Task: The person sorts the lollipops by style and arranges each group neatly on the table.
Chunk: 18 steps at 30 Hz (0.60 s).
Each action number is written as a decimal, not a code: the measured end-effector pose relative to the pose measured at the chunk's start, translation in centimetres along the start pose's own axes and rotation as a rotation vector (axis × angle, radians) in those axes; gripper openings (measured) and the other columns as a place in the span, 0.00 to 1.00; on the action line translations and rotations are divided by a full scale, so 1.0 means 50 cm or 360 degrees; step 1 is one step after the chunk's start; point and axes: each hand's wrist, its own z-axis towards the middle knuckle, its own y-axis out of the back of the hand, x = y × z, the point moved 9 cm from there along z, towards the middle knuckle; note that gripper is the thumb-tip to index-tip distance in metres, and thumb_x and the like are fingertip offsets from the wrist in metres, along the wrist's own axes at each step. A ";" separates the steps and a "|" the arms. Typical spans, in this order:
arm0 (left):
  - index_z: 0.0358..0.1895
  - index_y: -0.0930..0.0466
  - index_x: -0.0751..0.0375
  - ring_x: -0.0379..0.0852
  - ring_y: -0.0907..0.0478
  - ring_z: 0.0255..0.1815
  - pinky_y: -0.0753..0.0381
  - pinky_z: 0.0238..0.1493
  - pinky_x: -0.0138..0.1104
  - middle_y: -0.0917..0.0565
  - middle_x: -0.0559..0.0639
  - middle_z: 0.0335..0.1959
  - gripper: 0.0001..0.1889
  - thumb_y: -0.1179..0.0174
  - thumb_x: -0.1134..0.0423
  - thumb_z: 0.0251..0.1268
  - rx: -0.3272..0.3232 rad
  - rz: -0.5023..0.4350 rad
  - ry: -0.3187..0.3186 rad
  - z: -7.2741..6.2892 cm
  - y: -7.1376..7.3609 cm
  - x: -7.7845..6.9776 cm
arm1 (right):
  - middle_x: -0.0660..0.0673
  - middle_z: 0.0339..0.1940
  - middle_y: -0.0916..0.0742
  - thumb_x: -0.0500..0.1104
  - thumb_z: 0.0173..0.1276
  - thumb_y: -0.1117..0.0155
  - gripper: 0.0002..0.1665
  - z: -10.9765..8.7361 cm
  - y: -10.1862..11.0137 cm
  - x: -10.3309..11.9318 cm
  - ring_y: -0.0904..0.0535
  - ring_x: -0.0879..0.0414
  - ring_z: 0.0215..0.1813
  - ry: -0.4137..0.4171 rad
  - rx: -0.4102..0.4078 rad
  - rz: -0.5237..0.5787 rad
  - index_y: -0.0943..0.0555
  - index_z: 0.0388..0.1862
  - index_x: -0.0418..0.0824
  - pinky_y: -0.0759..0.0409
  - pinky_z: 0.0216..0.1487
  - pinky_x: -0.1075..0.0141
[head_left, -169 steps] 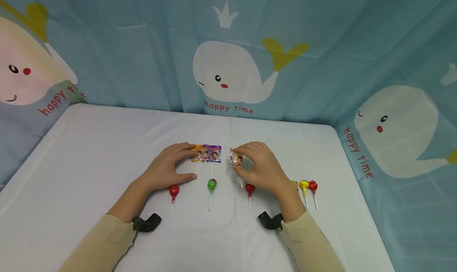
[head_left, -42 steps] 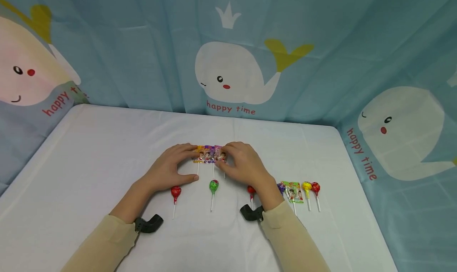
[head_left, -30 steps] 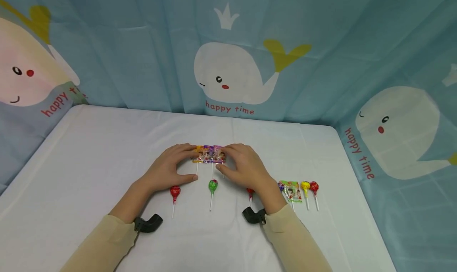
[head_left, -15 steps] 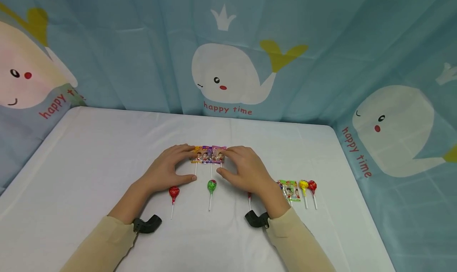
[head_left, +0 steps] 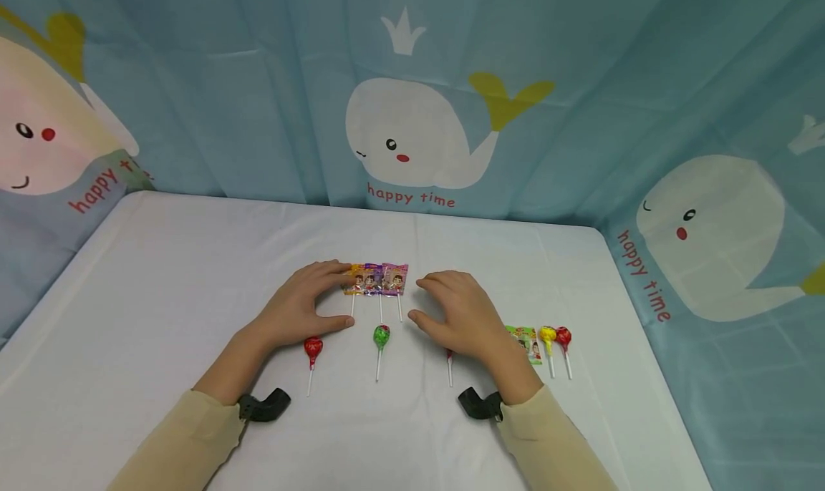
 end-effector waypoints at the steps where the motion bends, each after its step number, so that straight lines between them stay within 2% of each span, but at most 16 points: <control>1: 0.73 0.18 0.46 0.57 0.39 0.85 0.44 0.83 0.62 0.28 0.48 0.82 0.37 0.22 0.40 0.62 -0.0001 -0.0002 -0.0002 0.000 0.001 -0.001 | 0.45 0.59 0.10 0.57 0.72 0.25 0.30 -0.002 0.002 0.000 0.16 0.47 0.64 0.0002 -0.0005 0.0001 0.12 0.62 0.37 0.21 0.71 0.49; 18: 0.74 0.18 0.45 0.56 0.40 0.86 0.45 0.84 0.61 0.29 0.48 0.82 0.37 0.21 0.41 0.61 0.0002 -0.0012 0.0006 -0.002 0.002 -0.001 | 0.45 0.59 0.10 0.56 0.71 0.25 0.30 -0.038 0.017 -0.010 0.16 0.47 0.63 0.0006 -0.0008 -0.0038 0.12 0.62 0.37 0.22 0.71 0.48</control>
